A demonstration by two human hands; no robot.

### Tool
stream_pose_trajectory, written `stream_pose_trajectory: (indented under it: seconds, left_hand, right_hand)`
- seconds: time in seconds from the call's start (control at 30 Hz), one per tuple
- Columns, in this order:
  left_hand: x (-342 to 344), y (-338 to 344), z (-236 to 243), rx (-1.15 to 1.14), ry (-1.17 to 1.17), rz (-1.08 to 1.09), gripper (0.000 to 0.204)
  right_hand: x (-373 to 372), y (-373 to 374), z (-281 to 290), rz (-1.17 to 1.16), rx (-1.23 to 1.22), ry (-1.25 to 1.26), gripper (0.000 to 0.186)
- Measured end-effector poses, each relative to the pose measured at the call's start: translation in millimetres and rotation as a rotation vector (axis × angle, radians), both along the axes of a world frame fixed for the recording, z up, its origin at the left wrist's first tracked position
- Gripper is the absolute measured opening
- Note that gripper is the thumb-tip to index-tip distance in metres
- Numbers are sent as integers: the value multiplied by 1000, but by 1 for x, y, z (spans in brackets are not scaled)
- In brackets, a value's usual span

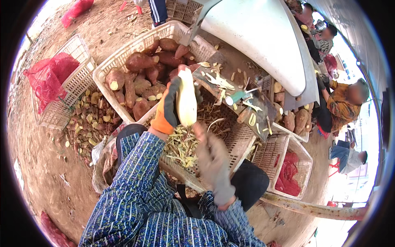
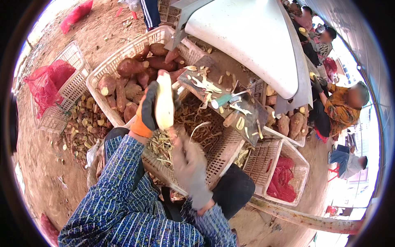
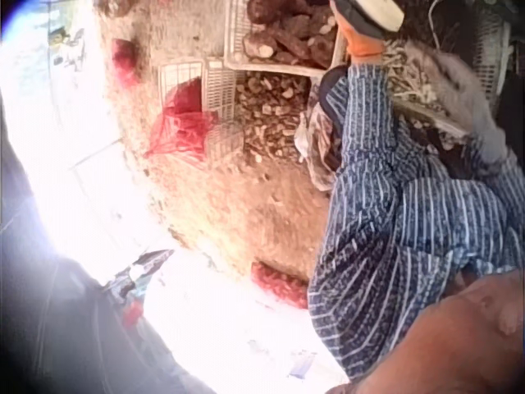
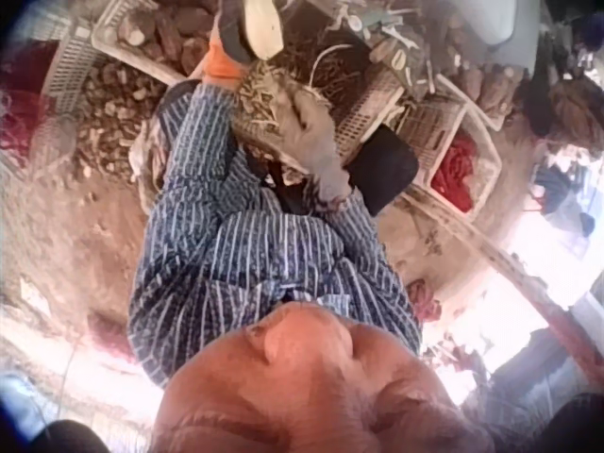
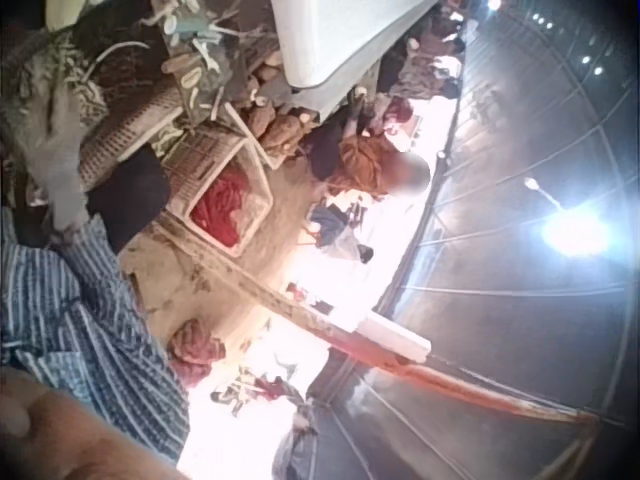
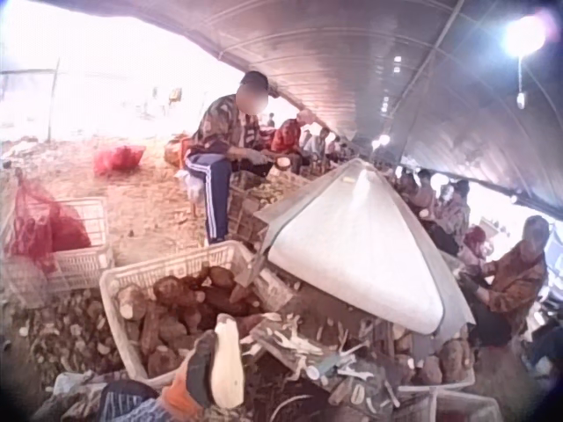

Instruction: The person peels multiple sweet potatoes using a handheld peeler, holding each potato in one hand and removing the skin in long strips. The peeled potatoes are placed into a nearby basket, and the peels accumulate in a separate container.

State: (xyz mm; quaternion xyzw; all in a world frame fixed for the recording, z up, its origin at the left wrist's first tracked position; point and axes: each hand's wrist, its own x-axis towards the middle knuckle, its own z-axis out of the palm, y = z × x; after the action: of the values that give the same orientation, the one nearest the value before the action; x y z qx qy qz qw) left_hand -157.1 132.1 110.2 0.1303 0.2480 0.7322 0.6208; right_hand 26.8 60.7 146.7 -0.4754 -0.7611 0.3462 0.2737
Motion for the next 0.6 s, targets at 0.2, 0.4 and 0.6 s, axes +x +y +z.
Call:
stream_pose_trajectory:
  seconds: [0.2,0.4,0.6]
  left_hand:
    - [-3,5,-76,47,462,67,44]
    - [3,-3,-29,172,143,-170,42]
    - [13,-1,-35,135,553,-66,33]
  right_hand:
    - [-3,-4,-16,14,357,-72,40]
    - [2,13,-4,-82,21,38,37]
    - [-20,38,11,-41,102,71,39]
